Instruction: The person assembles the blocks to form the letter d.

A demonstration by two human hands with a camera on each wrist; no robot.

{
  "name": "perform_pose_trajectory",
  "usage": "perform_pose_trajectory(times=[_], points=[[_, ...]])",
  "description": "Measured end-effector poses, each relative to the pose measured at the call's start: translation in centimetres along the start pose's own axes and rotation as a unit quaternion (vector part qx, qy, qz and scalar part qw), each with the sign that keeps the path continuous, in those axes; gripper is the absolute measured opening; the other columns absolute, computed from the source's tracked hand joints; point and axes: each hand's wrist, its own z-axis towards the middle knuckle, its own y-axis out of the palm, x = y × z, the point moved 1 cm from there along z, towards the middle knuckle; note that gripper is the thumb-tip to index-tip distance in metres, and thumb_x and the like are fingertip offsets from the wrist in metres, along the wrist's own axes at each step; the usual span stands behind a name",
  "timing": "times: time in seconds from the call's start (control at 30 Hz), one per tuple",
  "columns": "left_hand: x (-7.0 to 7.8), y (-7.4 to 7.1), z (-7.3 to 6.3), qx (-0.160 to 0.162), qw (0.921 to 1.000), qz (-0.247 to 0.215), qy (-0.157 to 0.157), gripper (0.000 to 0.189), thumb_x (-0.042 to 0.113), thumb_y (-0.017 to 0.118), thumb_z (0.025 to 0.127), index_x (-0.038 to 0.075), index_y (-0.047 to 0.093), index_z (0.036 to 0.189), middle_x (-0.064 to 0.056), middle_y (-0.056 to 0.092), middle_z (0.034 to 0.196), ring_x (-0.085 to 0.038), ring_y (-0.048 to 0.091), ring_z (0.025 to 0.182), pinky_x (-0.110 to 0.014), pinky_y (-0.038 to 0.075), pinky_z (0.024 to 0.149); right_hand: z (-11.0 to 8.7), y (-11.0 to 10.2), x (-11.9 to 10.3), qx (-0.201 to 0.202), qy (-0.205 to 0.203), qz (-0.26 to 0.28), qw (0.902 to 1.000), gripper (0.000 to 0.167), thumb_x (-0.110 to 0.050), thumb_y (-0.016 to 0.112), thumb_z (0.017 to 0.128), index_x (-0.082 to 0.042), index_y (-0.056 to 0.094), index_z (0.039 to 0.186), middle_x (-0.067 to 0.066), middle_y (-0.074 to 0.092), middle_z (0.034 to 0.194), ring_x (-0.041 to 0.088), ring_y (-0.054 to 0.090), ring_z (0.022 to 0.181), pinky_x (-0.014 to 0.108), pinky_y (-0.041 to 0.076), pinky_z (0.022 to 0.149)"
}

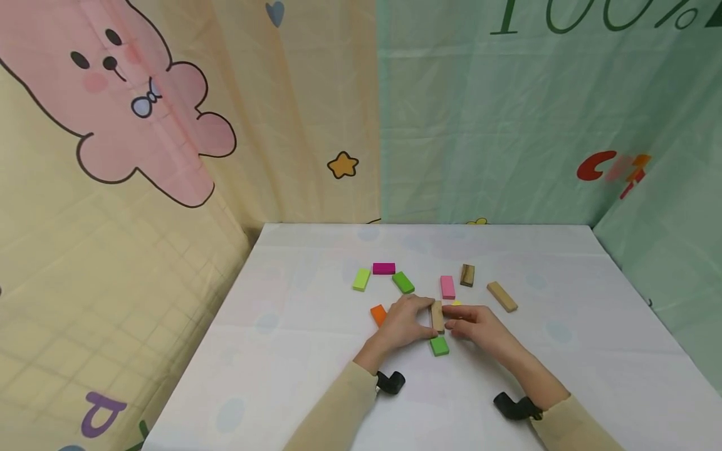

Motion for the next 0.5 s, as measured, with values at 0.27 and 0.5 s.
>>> perform_pose_trajectory(times=[0.27, 0.5], points=[[-0.09, 0.05, 0.0, 0.003, 0.9999, 0.012, 0.011, 0.067, 0.039, 0.084, 0.082, 0.02, 0.06, 0.142, 0.01, 0.06, 0.137, -0.014, 0.048, 0.129, -0.037, 0.04, 0.107, 0.12, 0.08, 0.03, -0.006, 0.001, 0.002, 1.0, 0.048, -0.011, 0.059, 0.102, -0.004, 0.049, 0.148, 0.017, 0.051, 0.147, 0.03, 0.06, 0.118, 0.028, 0.054, 0.089], [-0.17, 0.14, 0.19, 0.003, 0.9998, 0.016, 0.009, 0.066, 0.039, 0.084, 0.082, 0.02, 0.061, 0.141, 0.01, 0.059, 0.138, -0.014, 0.047, 0.13, -0.037, 0.04, 0.107, 0.0, -0.66, -0.38, -0.007, -0.005, -0.013, 0.9999, 0.054, -0.017, 0.06, 0.101, -0.003, 0.044, 0.15, 0.021, 0.058, 0.137, 0.031, 0.064, 0.112, 0.036, 0.055, 0.09]])
